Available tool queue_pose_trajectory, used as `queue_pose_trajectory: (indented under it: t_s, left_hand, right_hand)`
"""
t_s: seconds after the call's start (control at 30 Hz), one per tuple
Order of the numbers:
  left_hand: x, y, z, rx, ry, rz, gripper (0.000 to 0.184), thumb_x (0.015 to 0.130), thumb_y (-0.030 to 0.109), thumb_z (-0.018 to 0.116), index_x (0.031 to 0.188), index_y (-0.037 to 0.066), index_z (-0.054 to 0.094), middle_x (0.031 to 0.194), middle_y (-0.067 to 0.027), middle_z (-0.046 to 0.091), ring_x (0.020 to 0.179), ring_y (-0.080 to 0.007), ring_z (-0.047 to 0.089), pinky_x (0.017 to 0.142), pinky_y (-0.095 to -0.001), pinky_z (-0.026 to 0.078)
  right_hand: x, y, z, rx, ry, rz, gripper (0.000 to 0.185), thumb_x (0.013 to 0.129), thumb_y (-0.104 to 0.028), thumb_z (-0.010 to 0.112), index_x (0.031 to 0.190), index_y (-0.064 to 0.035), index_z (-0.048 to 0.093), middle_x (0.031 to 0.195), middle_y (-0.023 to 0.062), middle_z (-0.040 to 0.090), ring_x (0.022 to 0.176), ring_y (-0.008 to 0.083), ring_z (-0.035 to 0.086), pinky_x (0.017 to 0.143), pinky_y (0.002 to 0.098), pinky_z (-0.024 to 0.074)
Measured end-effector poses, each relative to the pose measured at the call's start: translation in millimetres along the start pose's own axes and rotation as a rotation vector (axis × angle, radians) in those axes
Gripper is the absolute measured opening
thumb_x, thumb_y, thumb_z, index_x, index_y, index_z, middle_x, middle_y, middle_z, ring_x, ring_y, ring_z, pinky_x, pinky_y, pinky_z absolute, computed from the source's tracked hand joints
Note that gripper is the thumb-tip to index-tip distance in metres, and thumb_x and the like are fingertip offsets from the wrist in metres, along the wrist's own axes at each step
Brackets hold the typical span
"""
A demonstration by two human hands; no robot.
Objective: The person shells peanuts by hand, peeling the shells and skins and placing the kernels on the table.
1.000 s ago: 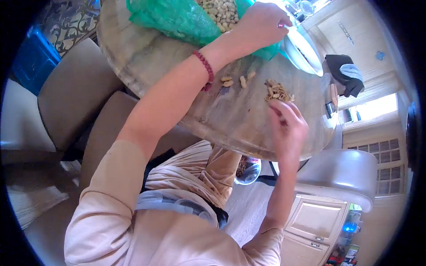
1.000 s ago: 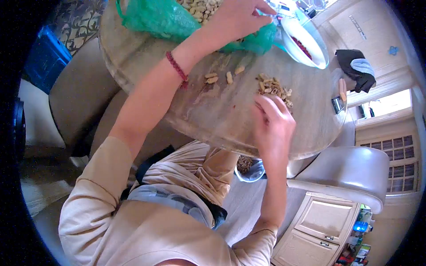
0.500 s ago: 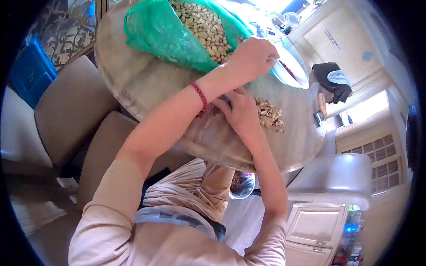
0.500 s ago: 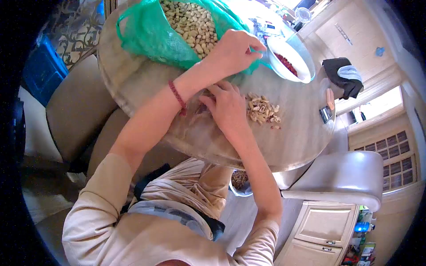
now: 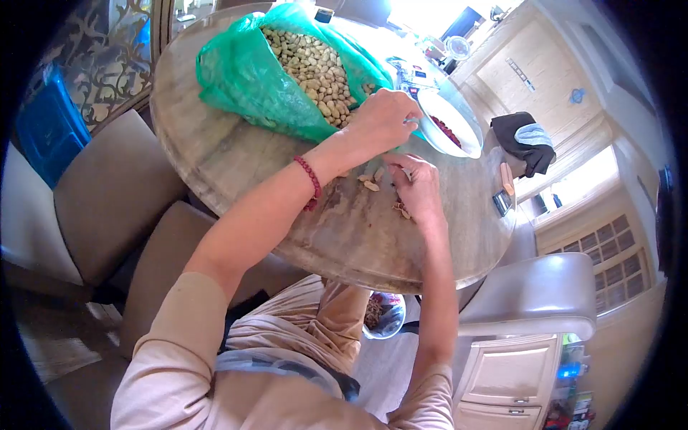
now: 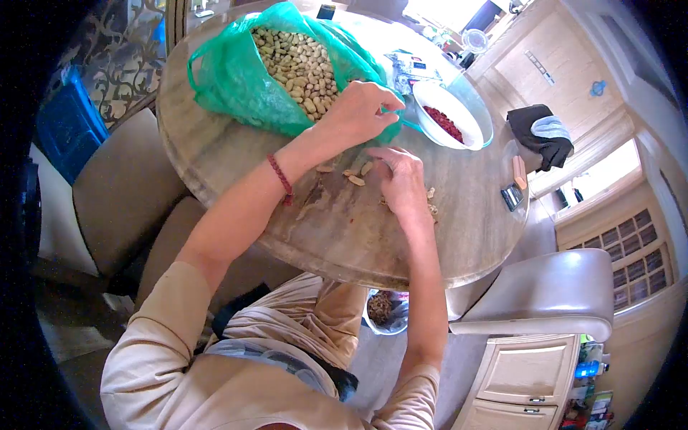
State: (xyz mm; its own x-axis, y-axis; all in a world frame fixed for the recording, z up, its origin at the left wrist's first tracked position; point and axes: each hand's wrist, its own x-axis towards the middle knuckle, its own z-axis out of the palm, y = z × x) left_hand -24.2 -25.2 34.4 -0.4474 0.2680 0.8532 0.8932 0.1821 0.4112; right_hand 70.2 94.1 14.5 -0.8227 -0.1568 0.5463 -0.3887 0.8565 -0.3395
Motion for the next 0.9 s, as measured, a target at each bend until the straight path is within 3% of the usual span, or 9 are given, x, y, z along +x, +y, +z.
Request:
queue_pose_trajectory:
  t_s: [0.17, 0.23, 0.37, 0.53, 0.57, 0.67, 0.7, 0.83, 0.9]
  left_hand:
    - [-1, 1, 0, 0.013, -0.030, -0.028, 0.017, 0.070, 0.012, 0.063, 0.083, 0.004, 0.067, 0.075, -0.0135, 0.065, 0.067, -0.0261, 0.063, 0.067, -0.0329, 0.050]
    - [0, 1, -1, 0.030, -0.031, -0.022, 0.018, 0.070, 0.013, 0.064, 0.084, 0.004, 0.067, 0.076, -0.0137, 0.065, 0.067, -0.0253, 0.063, 0.067, -0.0328, 0.050]
    - [1, 2, -2, 0.002, -0.043, -0.061, 0.018, 0.070, 0.014, 0.064, 0.085, 0.005, 0.068, 0.076, -0.0141, 0.065, 0.068, -0.0246, 0.063, 0.066, -0.0328, 0.050]
    - [-2, -1, 3, -0.048, -0.065, -0.079, 0.017, 0.070, 0.016, 0.062, 0.081, 0.004, 0.068, 0.073, -0.0138, 0.064, 0.065, -0.0248, 0.063, 0.063, -0.0322, 0.049]
    - [-2, -1, 5, -0.087, -0.084, -0.062, 0.016, 0.070, 0.016, 0.061, 0.078, 0.003, 0.067, 0.070, -0.0134, 0.064, 0.063, -0.0245, 0.062, 0.061, -0.0322, 0.049]
    - [-8, 0, 15, -0.193, -0.257, -0.135, 0.017, 0.070, 0.016, 0.060, 0.077, 0.002, 0.067, 0.069, -0.0137, 0.063, 0.063, -0.0252, 0.062, 0.060, -0.0325, 0.049]
    - [-11, 3, 18, -0.201, -0.233, -0.086, 0.017, 0.070, 0.015, 0.061, 0.076, 0.000, 0.066, 0.065, -0.0118, 0.063, 0.058, -0.0200, 0.062, 0.055, -0.0303, 0.048]
    - [-11, 6, 20, -0.473, -0.412, -0.335, 0.013, 0.072, 0.007, 0.063, 0.078, -0.005, 0.066, 0.062, -0.0057, 0.062, 0.057, -0.0072, 0.058, 0.050, -0.0224, 0.046]
    - [-13, 6, 21, -0.542, -0.407, -0.362, 0.014, 0.072, 0.004, 0.063, 0.081, -0.005, 0.065, 0.065, -0.0070, 0.062, 0.058, -0.0085, 0.058, 0.052, -0.0221, 0.048]
  right_hand:
    - [9, -18, 5, -0.017, -0.178, 0.064, 0.020, 0.071, -0.003, 0.062, 0.091, -0.0013, 0.064, 0.092, 0.0161, 0.063, 0.082, 0.0303, 0.060, 0.074, 0.0348, 0.0463]
    - [10, -20, 19, 0.002, -0.163, -0.228, 0.020, 0.072, -0.005, 0.063, 0.091, 0.0000, 0.063, 0.090, 0.0164, 0.063, 0.082, 0.0321, 0.059, 0.077, 0.0357, 0.0451]
    - [8, -18, 38, 0.030, -0.110, -0.333, 0.023, 0.072, -0.008, 0.065, 0.092, 0.0009, 0.062, 0.089, 0.0163, 0.063, 0.085, 0.0357, 0.057, 0.080, 0.0374, 0.0435]
    - [2, -8, -2, 0.240, -0.021, 0.162, 0.016, 0.070, -0.001, 0.065, 0.085, 0.0017, 0.061, 0.082, 0.0151, 0.063, 0.072, 0.0255, 0.062, 0.067, 0.0319, 0.0480]
    - [0, 6, -5, 0.267, 0.077, 0.109, 0.015, 0.071, 0.002, 0.064, 0.086, 0.0015, 0.062, 0.077, 0.0106, 0.064, 0.065, 0.0162, 0.061, 0.062, 0.0267, 0.0477]
    - [-6, 31, -18, 0.414, 0.129, 0.215, 0.015, 0.072, 0.003, 0.064, 0.087, -0.0005, 0.064, 0.078, 0.0057, 0.064, 0.066, 0.0093, 0.058, 0.063, 0.0249, 0.0470]
    - [-6, 37, -20, 0.457, 0.150, 0.160, 0.016, 0.072, 0.003, 0.064, 0.088, -0.0016, 0.065, 0.081, 0.0019, 0.064, 0.069, 0.0063, 0.055, 0.063, 0.0227, 0.0461]
    - [-15, 47, -18, 0.449, 0.225, 0.153, 0.017, 0.073, 0.004, 0.064, 0.089, -0.0014, 0.065, 0.084, 0.0025, 0.063, 0.071, 0.0073, 0.056, 0.065, 0.0215, 0.0454]
    - [-17, 47, -18, 0.469, 0.274, 0.139, 0.017, 0.073, 0.003, 0.065, 0.089, -0.0016, 0.065, 0.085, 0.0023, 0.063, 0.072, 0.0071, 0.056, 0.065, 0.0217, 0.0456]
